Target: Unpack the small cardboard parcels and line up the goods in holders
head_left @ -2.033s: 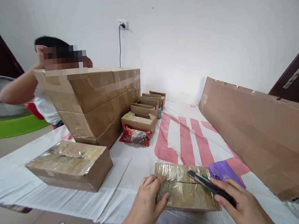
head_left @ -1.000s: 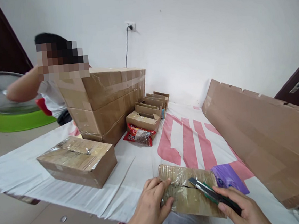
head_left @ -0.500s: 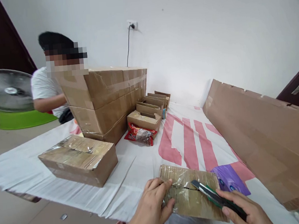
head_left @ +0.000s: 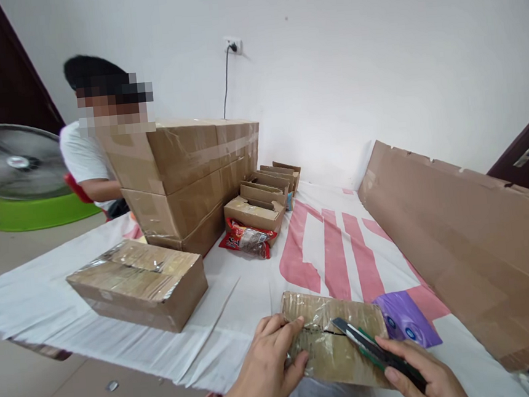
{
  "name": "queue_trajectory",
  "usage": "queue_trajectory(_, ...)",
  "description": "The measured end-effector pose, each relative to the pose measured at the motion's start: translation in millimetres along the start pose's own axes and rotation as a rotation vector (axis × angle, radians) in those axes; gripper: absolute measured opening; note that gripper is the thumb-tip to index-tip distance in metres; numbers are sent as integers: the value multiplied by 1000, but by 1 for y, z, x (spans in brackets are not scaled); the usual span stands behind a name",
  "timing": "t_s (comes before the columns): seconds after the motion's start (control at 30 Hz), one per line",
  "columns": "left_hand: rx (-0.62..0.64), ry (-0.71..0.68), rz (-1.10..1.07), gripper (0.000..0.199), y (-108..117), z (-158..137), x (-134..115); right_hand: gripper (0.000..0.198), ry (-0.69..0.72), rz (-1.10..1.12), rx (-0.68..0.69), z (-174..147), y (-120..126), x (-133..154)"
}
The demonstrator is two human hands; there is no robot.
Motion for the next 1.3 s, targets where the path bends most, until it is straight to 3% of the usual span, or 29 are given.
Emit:
queue_trajectory(0.43,25,-17,18,43,4,2,-3,31,-142,219,-81,9,-6,11)
queue_trajectory(0.7,-55,36,85,31,18,9,0,33,163,6,-84,15,-5,34)
queue_trajectory(0.87,-148,107,332,10,41,26,-9,33,194,-20,-83,15,-12,30)
queue_trajectory(1.0,79,59,346,18,26,55,-27,33,169,-1,-51,19,-22,24)
queue_trajectory(1.13,329,152,356,13,2,79,-24,33,166,-4,-72,22,-25,26)
queue_trajectory(1.3,446,242,260,11,-10,88,-7,34,160,-60,-37,21,-22,26)
Point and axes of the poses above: each hand's wrist, its own z-axis towards the middle knuckle, its own y-axis out of the back of the hand, x = y × z, the point moved 5 cm from there along z, towards the middle knuckle, and after that the axes turned 10 degrees about z, right-handed, at the moved point
